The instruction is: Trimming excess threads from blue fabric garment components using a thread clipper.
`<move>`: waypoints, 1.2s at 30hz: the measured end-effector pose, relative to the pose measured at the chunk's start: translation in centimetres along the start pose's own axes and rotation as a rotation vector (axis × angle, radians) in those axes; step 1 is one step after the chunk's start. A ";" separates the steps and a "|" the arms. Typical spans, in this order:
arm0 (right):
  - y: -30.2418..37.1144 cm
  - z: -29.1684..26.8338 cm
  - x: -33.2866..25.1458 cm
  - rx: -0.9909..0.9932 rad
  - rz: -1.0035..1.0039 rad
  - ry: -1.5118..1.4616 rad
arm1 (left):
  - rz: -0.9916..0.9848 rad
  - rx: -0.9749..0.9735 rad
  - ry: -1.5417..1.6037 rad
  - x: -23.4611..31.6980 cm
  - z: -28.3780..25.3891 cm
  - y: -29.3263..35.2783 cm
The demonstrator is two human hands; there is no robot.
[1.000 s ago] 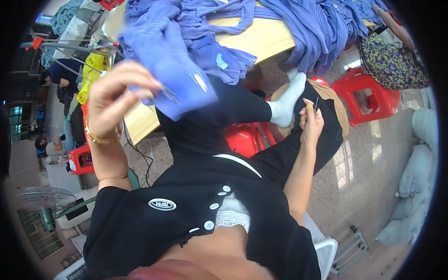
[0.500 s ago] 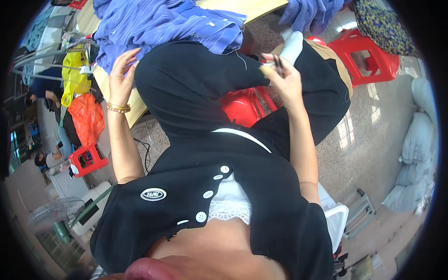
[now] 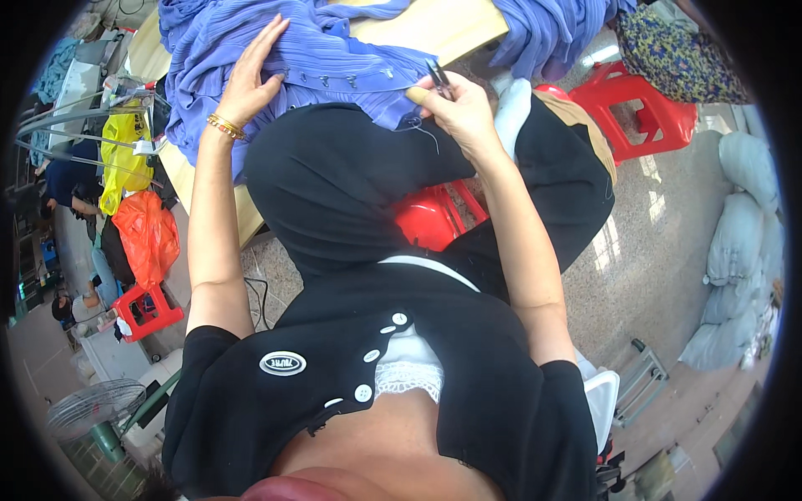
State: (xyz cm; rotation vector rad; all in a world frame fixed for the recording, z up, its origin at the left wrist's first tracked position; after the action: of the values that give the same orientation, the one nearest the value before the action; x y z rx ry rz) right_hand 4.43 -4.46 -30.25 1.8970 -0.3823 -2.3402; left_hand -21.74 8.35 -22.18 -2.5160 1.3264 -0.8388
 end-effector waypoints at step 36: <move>5.3 -14.1 -0.8 0.301 -0.141 0.412 | -0.407 0.200 0.106 9.5 -7.8 6.6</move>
State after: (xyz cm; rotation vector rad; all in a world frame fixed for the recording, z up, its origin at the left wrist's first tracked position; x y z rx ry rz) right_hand 17.89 -11.14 -30.77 2.5510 -0.5977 -1.9763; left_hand -26.53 -2.34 -14.64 -2.6437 0.7130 -1.1314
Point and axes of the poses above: each hand's wrist, its own y-axis away from the middle knuckle, its own z-axis out of the palm, x = y × z, the point moved 5 cm from there along -y, towards the middle knuckle, and after that the axes turned 4 degrees about z, right-handed, at the moved point
